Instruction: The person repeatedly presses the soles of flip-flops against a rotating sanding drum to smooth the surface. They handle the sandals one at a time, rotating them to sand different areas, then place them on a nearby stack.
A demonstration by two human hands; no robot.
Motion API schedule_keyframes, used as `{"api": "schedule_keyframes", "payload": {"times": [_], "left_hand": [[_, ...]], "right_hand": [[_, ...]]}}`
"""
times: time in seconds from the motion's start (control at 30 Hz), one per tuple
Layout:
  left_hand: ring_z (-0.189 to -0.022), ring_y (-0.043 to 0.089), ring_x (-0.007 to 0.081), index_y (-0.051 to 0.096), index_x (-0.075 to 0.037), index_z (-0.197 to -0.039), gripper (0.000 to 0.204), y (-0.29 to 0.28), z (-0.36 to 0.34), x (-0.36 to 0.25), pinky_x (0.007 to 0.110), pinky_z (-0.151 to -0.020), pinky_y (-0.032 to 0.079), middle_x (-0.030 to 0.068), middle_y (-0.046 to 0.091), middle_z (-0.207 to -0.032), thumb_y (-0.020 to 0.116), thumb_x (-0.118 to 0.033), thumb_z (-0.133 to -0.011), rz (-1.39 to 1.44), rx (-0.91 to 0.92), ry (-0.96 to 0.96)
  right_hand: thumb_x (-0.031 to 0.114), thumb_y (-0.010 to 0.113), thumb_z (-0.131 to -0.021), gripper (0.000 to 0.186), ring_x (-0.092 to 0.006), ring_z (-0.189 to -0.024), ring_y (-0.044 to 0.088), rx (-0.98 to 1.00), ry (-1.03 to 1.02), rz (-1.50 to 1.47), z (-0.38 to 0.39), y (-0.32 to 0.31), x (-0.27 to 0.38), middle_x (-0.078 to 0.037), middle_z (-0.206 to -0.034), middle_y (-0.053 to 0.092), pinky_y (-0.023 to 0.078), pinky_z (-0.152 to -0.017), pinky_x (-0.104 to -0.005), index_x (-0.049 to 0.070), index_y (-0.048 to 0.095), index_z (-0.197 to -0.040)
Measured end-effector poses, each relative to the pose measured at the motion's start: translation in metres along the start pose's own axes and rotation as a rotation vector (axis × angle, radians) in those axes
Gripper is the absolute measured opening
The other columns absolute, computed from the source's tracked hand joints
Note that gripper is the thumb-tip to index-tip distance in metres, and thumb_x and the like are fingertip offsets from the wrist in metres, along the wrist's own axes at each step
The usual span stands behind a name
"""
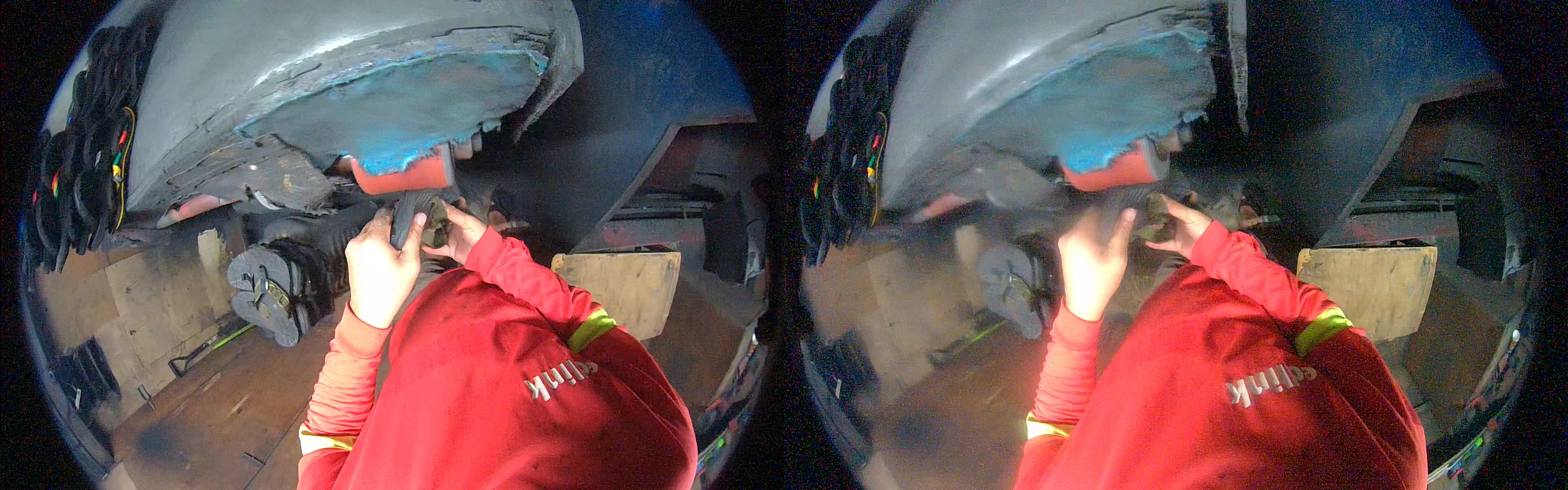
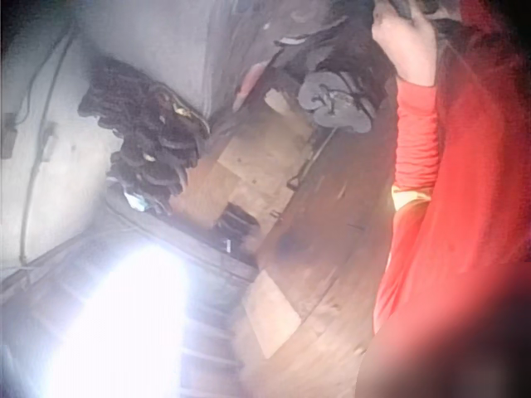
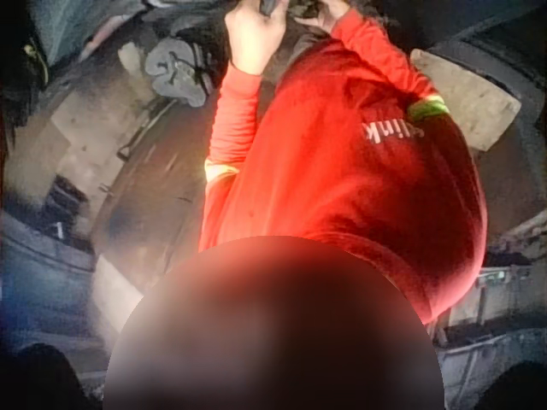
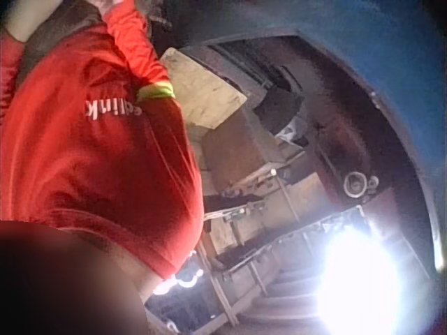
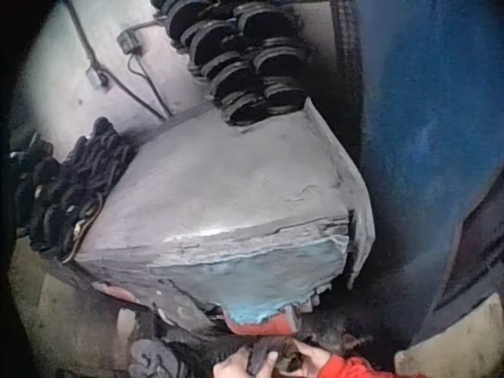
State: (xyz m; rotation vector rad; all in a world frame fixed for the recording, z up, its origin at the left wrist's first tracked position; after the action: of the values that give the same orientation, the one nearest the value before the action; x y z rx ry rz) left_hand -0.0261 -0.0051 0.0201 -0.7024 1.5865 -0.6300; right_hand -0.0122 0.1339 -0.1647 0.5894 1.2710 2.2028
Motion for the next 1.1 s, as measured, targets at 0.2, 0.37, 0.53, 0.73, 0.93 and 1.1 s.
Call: {"api": "schedule_keyframes", "payload": {"times": [0.2, 0.37, 0.53, 0.73, 0.93, 1.1], "left_hand": [[-0.059, 0.058, 0.0417, 0.061, 0.001, -0.075, 0.032, 0.03, -0.006, 0.002, 0.046, -0.055, 0.045, 0.0234, 0.059, -0.069, 0.074, -0.024, -0.09, -0.05, 0.077, -0.053], [-0.059, 0.058, 0.0414, 0.062, 0.001, -0.077, 0.031, 0.028, 0.0, -0.004, 0.046, -0.055, 0.045, 0.0234, 0.06, -0.07, 0.074, -0.025, -0.09, 0.048, 0.014, -0.043], [-0.065, 0.064, 0.0411, 0.067, 0.003, -0.086, 0.027, 0.023, -0.001, -0.009, 0.044, -0.058, 0.05, 0.0252, 0.064, -0.074, 0.074, -0.023, -0.089, 0.007, 0.027, -0.073], [-0.072, 0.069, 0.0436, 0.068, 0.006, -0.087, 0.023, 0.017, -0.002, -0.016, 0.043, -0.061, 0.053, 0.0282, 0.065, -0.076, 0.073, -0.017, -0.088, 0.072, 0.082, -0.188], [-0.074, 0.068, 0.0441, 0.068, 0.006, -0.089, 0.023, 0.012, 0.004, -0.02, 0.044, -0.062, 0.053, 0.0283, 0.066, -0.079, 0.072, -0.016, -0.089, 0.017, 0.049, -0.143], [-0.068, 0.066, 0.0411, 0.067, 0.005, -0.087, 0.023, 0.017, -0.002, -0.02, 0.043, -0.06, 0.052, 0.0256, 0.066, -0.077, 0.074, -0.017, -0.088, 0.037, 0.03, -0.122]], "right_hand": [[0.038, 0.065, -0.096, 0.044, -0.0261, -0.125, 0.054, -0.129, -0.039, -0.064, 0.029, -0.008, 0.008, -0.004, -0.135, 0.056, 0.047, -0.104, -0.0554, 0.021, 0.057, -0.136], [0.037, 0.065, -0.097, 0.043, -0.0271, -0.124, 0.055, -0.192, -0.044, -0.037, 0.031, -0.009, 0.015, -0.005, -0.133, 0.059, 0.047, -0.103, -0.0561, 0.019, 0.057, -0.135], [0.036, 0.065, -0.097, 0.042, -0.0284, -0.126, 0.054, -0.057, -0.068, -0.005, 0.029, -0.009, 0.018, -0.006, -0.135, 0.057, 0.047, -0.103, -0.0573, 0.017, 0.058, -0.133], [0.035, 0.061, -0.1, 0.042, -0.0269, -0.125, 0.055, -0.064, -0.019, -0.01, 0.033, -0.012, 0.027, -0.004, -0.136, 0.057, 0.048, -0.103, -0.0541, 0.017, 0.056, -0.137], [0.036, 0.058, -0.101, 0.045, -0.0266, -0.127, 0.053, -0.024, -0.032, 0.018, 0.027, -0.01, 0.026, -0.004, -0.138, 0.056, 0.048, -0.102, -0.054, 0.018, 0.052, -0.142], [0.035, 0.057, -0.102, 0.043, -0.0264, -0.124, 0.054, -0.054, -0.069, 0.006, 0.031, -0.005, 0.028, -0.004, -0.137, 0.057, 0.047, -0.103, -0.0547, 0.017, 0.052, -0.141]]}}
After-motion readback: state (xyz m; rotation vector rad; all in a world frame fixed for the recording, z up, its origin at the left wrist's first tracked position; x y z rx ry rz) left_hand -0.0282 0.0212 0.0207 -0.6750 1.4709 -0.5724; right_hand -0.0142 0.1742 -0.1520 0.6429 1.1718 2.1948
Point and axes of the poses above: each hand's wrist, its own z-axis away from the middle knuckle, its own y-axis out of the palm, x = y × z, the point moved 1 cm from there along -z, towards the middle knuckle
